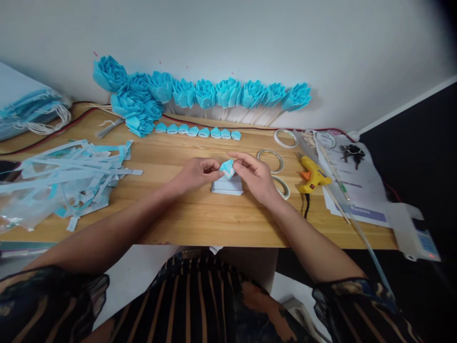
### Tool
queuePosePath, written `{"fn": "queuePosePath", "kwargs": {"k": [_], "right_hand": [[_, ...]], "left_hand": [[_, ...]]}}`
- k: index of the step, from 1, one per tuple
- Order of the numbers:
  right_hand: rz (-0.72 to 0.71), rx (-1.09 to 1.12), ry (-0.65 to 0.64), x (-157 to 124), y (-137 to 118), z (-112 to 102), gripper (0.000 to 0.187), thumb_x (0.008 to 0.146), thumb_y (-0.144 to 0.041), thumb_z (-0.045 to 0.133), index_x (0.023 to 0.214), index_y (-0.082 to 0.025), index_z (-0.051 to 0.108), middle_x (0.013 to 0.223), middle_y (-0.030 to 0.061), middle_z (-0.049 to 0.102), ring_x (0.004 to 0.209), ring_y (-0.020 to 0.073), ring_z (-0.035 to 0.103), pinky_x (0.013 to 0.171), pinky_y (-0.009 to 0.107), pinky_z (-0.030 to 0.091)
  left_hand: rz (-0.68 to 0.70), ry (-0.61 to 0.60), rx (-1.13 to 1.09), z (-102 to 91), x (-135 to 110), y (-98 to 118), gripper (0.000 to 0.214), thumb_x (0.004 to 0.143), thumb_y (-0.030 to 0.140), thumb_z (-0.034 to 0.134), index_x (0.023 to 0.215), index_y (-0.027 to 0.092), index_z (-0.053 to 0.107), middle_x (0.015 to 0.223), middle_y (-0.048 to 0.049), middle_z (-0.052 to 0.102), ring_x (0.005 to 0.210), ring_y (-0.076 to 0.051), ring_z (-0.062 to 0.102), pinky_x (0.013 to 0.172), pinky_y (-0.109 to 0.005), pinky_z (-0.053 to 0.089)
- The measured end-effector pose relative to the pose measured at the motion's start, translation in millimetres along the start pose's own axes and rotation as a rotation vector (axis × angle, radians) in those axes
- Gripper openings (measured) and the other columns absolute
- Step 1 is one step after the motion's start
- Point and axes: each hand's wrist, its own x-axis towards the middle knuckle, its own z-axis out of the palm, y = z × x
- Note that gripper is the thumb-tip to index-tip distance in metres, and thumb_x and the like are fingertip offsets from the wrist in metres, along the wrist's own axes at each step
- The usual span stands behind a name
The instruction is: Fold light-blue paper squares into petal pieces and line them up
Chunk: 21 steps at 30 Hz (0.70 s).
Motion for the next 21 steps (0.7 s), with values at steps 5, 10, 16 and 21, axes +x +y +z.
{"fn": "queuePosePath", "kwargs": {"k": [5, 10, 16, 21], "right_hand": [[-0.009, -0.005, -0.047, -0.5, 1.5, 1.4, 0.042, 0.082, -0.036, 0.07, 0.122, -0.022, 0.066, 0.089, 0.0001, 0.066, 0.072, 0.0106, 0.057, 0.062, 0.024, 0.045], [-0.01, 0.037, 0.043, 0.8, 3.2, 2.7, 0.037, 0.083, -0.036, 0.068, 0.117, -0.021, 0.068, 0.08, -0.0012, 0.064, 0.069, 0.0112, 0.057, 0.063, 0.026, 0.047], [-0.001, 0.073, 0.096, 1.6, 3.8, -0.1, 0.034, 0.089, -0.042, 0.061, 0.118, -0.024, 0.066, 0.084, 0.0, 0.065, 0.072, 0.0137, 0.061, 0.07, 0.031, 0.053], [0.016, 0.103, -0.016, 3.1, 6.1, 1.6, 0.044, 0.083, -0.04, 0.068, 0.123, -0.024, 0.062, 0.084, -0.0001, 0.064, 0.073, 0.0138, 0.059, 0.068, 0.029, 0.051]], "left_hand": [[0.001, -0.065, 0.051, 2.5, -3.1, -2.5, 0.025, 0.078, 0.04, 0.064, 0.071, 0.016, 0.056, 0.064, 0.0022, 0.054, 0.061, -0.01, 0.049, 0.058, -0.022, 0.039], [0.005, -0.03, 0.026, 2.5, -3.1, -2.8, 0.026, 0.078, 0.041, 0.066, 0.075, 0.016, 0.06, 0.067, 0.0008, 0.057, 0.061, -0.01, 0.051, 0.059, -0.023, 0.04], [-0.014, 0.076, -0.059, -2.7, 1.4, 0.5, 0.03, 0.073, 0.043, 0.071, 0.077, 0.014, 0.063, 0.067, 0.0017, 0.058, 0.061, -0.009, 0.048, 0.059, -0.022, 0.038], [-0.003, 0.111, -0.1, -4.2, 1.9, 1.4, 0.028, 0.074, 0.042, 0.071, 0.075, 0.015, 0.062, 0.059, 0.0049, 0.052, 0.055, -0.007, 0.043, 0.055, -0.022, 0.035]]}}
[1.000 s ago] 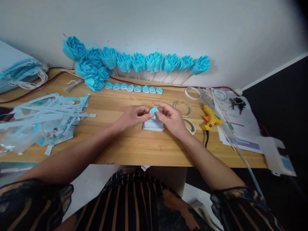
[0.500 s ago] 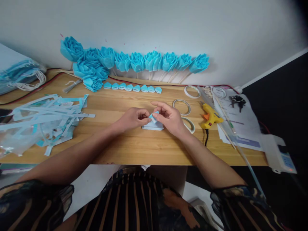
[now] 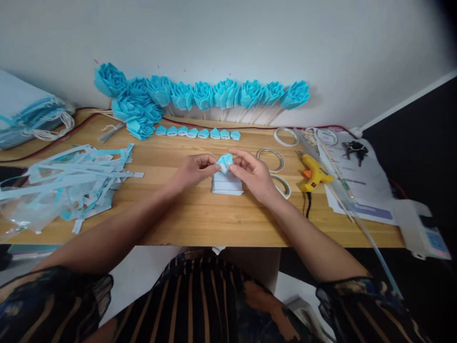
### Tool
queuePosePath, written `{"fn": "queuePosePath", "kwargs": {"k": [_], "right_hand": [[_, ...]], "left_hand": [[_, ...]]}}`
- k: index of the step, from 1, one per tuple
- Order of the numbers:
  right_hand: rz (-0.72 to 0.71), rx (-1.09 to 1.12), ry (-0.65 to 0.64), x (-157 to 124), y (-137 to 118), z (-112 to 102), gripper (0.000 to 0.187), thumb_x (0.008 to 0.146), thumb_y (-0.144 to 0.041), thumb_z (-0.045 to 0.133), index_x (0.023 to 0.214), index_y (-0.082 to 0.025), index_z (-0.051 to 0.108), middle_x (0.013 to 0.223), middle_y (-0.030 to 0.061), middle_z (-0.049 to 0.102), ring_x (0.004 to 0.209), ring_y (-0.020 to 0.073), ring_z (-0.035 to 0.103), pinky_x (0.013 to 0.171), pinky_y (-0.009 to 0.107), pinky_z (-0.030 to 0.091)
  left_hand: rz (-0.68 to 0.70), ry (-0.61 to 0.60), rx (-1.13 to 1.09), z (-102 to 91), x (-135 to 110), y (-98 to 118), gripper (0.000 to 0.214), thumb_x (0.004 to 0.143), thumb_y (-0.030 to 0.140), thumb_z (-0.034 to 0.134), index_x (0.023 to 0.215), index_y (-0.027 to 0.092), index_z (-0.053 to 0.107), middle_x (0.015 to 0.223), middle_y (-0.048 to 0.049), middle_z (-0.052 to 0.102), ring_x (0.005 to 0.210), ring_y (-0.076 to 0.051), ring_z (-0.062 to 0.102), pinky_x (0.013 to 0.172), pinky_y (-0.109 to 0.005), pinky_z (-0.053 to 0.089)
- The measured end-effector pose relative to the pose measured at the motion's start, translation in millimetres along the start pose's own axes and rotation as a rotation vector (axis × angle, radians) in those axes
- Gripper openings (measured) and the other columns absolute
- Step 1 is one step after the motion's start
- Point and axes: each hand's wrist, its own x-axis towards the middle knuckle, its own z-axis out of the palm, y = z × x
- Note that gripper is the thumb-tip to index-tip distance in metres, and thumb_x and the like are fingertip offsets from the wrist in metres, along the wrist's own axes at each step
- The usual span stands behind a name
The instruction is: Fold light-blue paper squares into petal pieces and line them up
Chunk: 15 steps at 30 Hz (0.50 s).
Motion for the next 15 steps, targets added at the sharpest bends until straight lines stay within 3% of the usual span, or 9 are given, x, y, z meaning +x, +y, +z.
{"fn": "queuePosePath", "kwargs": {"k": [5, 9, 15], "right_hand": [[-0.008, -0.039, -0.022, 0.5, 2.6, 2.2, 0.045, 0.08, -0.032, 0.067, 0.124, -0.022, 0.062, 0.077, -0.0031, 0.058, 0.068, 0.0113, 0.054, 0.062, 0.026, 0.044], [-0.001, -0.072, -0.036, -0.9, 0.9, 3.1, 0.044, 0.08, -0.031, 0.066, 0.123, -0.021, 0.063, 0.078, -0.0029, 0.06, 0.069, 0.0113, 0.055, 0.063, 0.026, 0.044], [0.016, -0.025, -0.034, -2.1, -2.7, 2.4, 0.04, 0.086, -0.035, 0.062, 0.124, -0.02, 0.062, 0.081, -0.0008, 0.063, 0.072, 0.0127, 0.058, 0.068, 0.028, 0.047]], "left_hand": [[0.016, -0.025, -0.01, 3.7, -1.8, 0.2, 0.031, 0.075, 0.044, 0.071, 0.076, 0.014, 0.063, 0.066, 0.0026, 0.057, 0.061, -0.008, 0.047, 0.06, -0.022, 0.038], [-0.002, -0.032, -0.018, 5.4, -0.8, -2.0, 0.032, 0.069, 0.043, 0.075, 0.073, 0.015, 0.06, 0.067, 0.0027, 0.056, 0.062, -0.009, 0.047, 0.06, -0.023, 0.038], [0.027, -0.015, -0.017, 3.0, 1.3, -4.6, 0.033, 0.07, 0.044, 0.075, 0.073, 0.015, 0.058, 0.064, 0.0032, 0.053, 0.059, -0.008, 0.045, 0.058, -0.023, 0.035]]}}
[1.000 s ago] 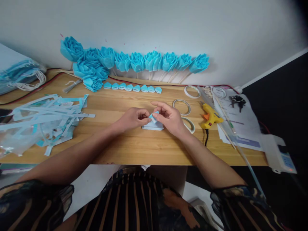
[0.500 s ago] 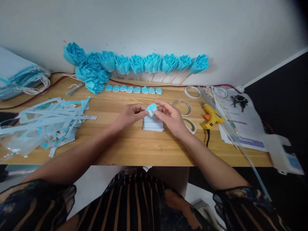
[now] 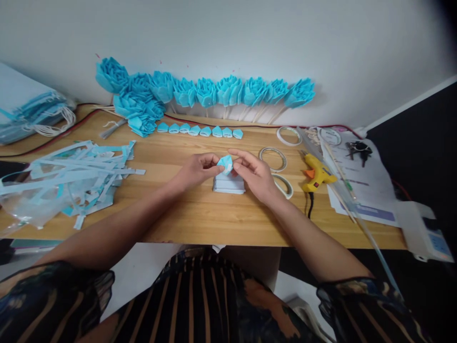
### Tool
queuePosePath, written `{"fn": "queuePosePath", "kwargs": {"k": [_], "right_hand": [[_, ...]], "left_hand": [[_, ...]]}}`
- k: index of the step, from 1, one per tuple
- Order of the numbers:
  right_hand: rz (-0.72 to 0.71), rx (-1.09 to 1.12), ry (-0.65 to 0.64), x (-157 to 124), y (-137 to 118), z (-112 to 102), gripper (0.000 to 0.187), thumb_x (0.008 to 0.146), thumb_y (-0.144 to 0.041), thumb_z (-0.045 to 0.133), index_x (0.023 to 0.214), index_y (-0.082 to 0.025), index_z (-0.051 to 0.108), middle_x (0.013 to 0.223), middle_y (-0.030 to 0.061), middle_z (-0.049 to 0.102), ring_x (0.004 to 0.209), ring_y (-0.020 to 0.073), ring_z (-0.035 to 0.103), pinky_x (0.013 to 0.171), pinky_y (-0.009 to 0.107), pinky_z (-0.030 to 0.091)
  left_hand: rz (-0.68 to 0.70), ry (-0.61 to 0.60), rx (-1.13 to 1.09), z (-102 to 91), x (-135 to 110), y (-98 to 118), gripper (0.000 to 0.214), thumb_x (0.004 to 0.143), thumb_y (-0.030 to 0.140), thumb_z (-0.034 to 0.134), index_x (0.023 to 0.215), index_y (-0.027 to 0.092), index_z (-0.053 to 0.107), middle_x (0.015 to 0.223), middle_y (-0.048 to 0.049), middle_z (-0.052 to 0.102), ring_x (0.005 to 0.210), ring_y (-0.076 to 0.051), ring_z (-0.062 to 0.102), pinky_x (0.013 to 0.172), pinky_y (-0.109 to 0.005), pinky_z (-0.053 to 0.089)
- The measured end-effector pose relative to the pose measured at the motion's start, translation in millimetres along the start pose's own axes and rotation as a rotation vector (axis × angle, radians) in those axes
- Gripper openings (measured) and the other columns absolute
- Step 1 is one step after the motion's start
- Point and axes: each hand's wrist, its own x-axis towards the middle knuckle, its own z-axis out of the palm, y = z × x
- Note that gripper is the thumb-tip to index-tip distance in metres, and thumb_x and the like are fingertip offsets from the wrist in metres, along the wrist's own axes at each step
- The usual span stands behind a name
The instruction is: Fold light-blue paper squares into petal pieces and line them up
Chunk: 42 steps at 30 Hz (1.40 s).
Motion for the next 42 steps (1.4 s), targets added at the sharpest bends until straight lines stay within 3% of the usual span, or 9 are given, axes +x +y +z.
{"fn": "queuePosePath", "kwargs": {"k": [5, 11, 16, 24, 28, 35, 39, 42], "right_hand": [[0.003, -0.012, -0.055, -1, 0, 3, 0.047, 0.081, -0.032, 0.068, 0.127, -0.025, 0.059, 0.094, 0.0018, 0.068, 0.083, 0.0158, 0.061, 0.074, 0.031, 0.05], [-0.034, -0.082, -0.021, 0, 0, 3, 0.045, 0.081, -0.027, 0.065, 0.126, -0.022, 0.06, 0.079, -0.0019, 0.058, 0.073, 0.0131, 0.054, 0.067, 0.028, 0.045], [-0.042, -0.095, 0.006, 1, -1, 2, 0.045, 0.08, -0.026, 0.063, 0.125, -0.021, 0.061, 0.076, -0.003, 0.054, 0.07, 0.0118, 0.051, 0.064, 0.027, 0.043], [-0.014, 0.03, 0.084, 2, 0, -1, 0.041, 0.082, -0.028, 0.064, 0.123, -0.023, 0.062, 0.084, -0.0011, 0.061, 0.075, 0.0127, 0.058, 0.073, 0.031, 0.05], [0.036, 0.099, 0.064, 1, -1, -1, 0.04, 0.084, -0.037, 0.065, 0.122, -0.024, 0.062, 0.09, 0.0008, 0.064, 0.077, 0.0141, 0.061, 0.075, 0.033, 0.052], [0.091, 0.025, 0.01, 2, 0, 3, 0.024, 0.078, -0.042, 0.071, 0.083, -0.02, 0.061, 0.069, -0.0034, 0.056, 0.064, 0.0116, 0.052, 0.062, 0.026, 0.044], [0.079, -0.032, 0.042, 0, -1, 2, 0.023, 0.078, -0.042, 0.068, 0.081, -0.021, 0.06, 0.066, -0.0041, 0.056, 0.063, 0.0118, 0.051, 0.062, 0.026, 0.042], [0.083, -0.148, 0.149, 4, -4, -12, 0.021, 0.079, -0.042, 0.064, 0.081, -0.021, 0.059, 0.067, -0.0037, 0.058, 0.063, 0.0123, 0.054, 0.062, 0.026, 0.043]], "left_hand": [[0.024, 0.02, -0.046, 0.6, 0, -1, 0.037, 0.067, 0.046, 0.078, 0.07, 0.015, 0.058, 0.06, 0.0048, 0.051, 0.057, -0.007, 0.041, 0.056, -0.023, 0.034], [0.021, 0.009, -0.026, 0.1, -1, -1, 0.03, 0.075, 0.044, 0.071, 0.073, 0.015, 0.063, 0.059, 0.0049, 0.051, 0.056, -0.007, 0.042, 0.056, -0.023, 0.034], [0.007, 0.043, 0.003, -0.9, 1, -2, 0.03, 0.072, 0.043, 0.073, 0.072, 0.015, 0.061, 0.058, 0.0052, 0.051, 0.055, -0.007, 0.041, 0.054, -0.022, 0.033], [-0.026, 0.062, -0.015, 0.2, 2, 1, 0.028, 0.07, 0.04, 0.072, 0.071, 0.015, 0.06, 0.057, 0.0051, 0.051, 0.053, -0.006, 0.04, 0.051, -0.022, 0.03], [-0.035, 0.099, -0.019, -0.9, 2, -3, 0.028, 0.071, 0.041, 0.071, 0.072, 0.015, 0.06, 0.057, 0.0043, 0.051, 0.052, -0.007, 0.041, 0.05, -0.022, 0.029], [-0.004, 0.057, -0.066, 2.4, 0, -4, 0.029, 0.072, 0.041, 0.073, 0.068, 0.016, 0.059, 0.058, 0.0051, 0.051, 0.054, -0.006, 0.04, 0.053, -0.022, 0.031], [-0.005, 0.018, -0.05, 3.7, -1, -4, 0.026, 0.074, 0.038, 0.072, 0.068, 0.015, 0.06, 0.063, 0.0041, 0.054, 0.059, -0.007, 0.044, 0.057, -0.022, 0.034], [-0.029, 0.035, -0.014, 1.8, -1, -5, 0.022, 0.076, 0.037, 0.069, 0.077, 0.015, 0.067, 0.068, 0.0025, 0.059, 0.063, -0.008, 0.048, 0.061, -0.022, 0.036]]}}
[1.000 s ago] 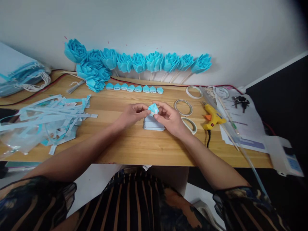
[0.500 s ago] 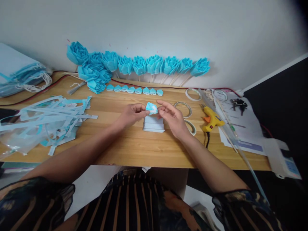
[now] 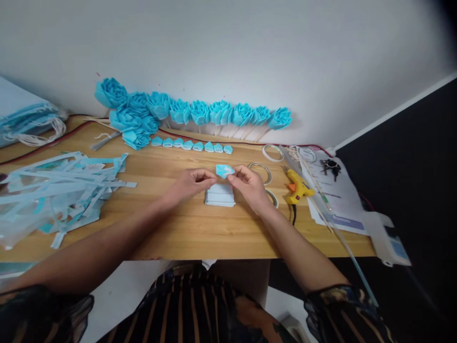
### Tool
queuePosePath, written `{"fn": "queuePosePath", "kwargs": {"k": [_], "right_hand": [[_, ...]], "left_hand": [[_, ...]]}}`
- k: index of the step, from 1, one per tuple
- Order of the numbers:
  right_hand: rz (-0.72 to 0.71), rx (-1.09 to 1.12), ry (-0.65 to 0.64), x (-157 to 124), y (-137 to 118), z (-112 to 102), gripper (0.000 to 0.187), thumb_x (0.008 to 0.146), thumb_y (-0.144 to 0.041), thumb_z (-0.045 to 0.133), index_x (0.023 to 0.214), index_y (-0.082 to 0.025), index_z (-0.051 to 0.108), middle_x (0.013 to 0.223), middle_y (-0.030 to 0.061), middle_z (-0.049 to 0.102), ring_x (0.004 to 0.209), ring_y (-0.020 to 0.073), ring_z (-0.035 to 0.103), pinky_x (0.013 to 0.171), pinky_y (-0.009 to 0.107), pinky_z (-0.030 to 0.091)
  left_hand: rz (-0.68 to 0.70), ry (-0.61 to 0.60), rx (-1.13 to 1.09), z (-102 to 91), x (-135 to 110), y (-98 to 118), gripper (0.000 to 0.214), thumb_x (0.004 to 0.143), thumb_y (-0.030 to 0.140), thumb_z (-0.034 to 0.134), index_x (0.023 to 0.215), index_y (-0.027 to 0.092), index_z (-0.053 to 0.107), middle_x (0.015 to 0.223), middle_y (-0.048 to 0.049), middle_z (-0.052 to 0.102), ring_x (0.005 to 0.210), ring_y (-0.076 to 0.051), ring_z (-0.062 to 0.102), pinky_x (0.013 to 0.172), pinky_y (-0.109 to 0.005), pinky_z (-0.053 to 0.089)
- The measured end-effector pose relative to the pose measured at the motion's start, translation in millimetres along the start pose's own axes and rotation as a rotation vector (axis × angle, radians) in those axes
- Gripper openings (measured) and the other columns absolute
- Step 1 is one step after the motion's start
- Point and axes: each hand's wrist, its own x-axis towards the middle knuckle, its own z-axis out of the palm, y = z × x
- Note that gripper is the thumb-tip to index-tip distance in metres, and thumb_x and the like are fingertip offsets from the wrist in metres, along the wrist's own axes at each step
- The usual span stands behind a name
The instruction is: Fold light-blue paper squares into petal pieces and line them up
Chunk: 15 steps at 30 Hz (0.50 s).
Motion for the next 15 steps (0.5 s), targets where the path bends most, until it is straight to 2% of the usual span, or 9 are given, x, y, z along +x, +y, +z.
{"fn": "queuePosePath", "kwargs": {"k": [2, 6, 9, 12, 15], "right_hand": [[0.015, -0.162, 0.11, 10, -3, -17, 0.018, 0.08, -0.039, 0.061, 0.08, -0.021, 0.059, 0.069, -0.0026, 0.062, 0.062, 0.013, 0.055, 0.062, 0.026, 0.043], [0.012, -0.88, 0.201, 43, -12, -50, 0.01, 0.084, -0.026, 0.059, 0.085, -0.019, 0.067, 0.081, 0.0065, 0.073, 0.074, 0.0204, 0.064, 0.067, 0.029, 0.042], [0.041, -1.274, 0.16, 67, -14, -54, 0.021, 0.091, -0.019, 0.051, 0.095, -0.013, 0.07, 0.096, 0.0193, 0.075, 0.086, 0.0267, 0.068, 0.07, 0.032, 0.042], [0.067, -1.369, 0.046, 82, -6, -44, 0.026, 0.093, -0.016, 0.048, 0.104, -0.007, 0.07, 0.105, 0.0274, 0.072, 0.094, 0.0299, 0.068, 0.073, 0.033, 0.043], [0.049, -1.359, -0.018, 87, 1, -39, 0.025, 0.093, -0.021, 0.051, 0.101, -0.012, 0.073, 0.102, 0.021, 0.075, 0.091, 0.027, 0.069, 0.072, 0.031, 0.042]], "left_hand": [[-0.008, 0.029, 0.019, -1.9, 0, -1, 0.022, 0.077, 0.037, 0.068, 0.079, 0.015, 0.068, 0.069, 0.0019, 0.06, 0.064, -0.009, 0.049, 0.061, -0.023, 0.037], [-0.011, 0.044, 0.05, -3.2, -1, 1, 0.024, 0.077, 0.04, 0.067, 0.08, 0.017, 0.068, 0.07, 0.0013, 0.063, 0.065, -0.01, 0.051, 0.062, -0.023, 0.038], [-0.039, 0.019, 0.061, -1.8, -1, 3, 0.024, 0.076, 0.041, 0.066, 0.078, 0.017, 0.068, 0.071, 0.0005, 0.065, 0.066, -0.011, 0.052, 0.063, -0.024, 0.039], [-0.036, 0.004, 0.077, -1.0, -1, 4, 0.024, 0.074, 0.041, 0.066, 0.077, 0.017, 0.068, 0.072, 0.0, 0.067, 0.066, -0.012, 0.054, 0.063, -0.024, 0.04], [-0.014, 0.013, 0.077, -1.8, -1, 3, 0.024, 0.074, 0.041, 0.066, 0.076, 0.017, 0.069, 0.072, -0.0001, 0.067, 0.067, -0.012, 0.055, 0.063, -0.024, 0.041]]}}
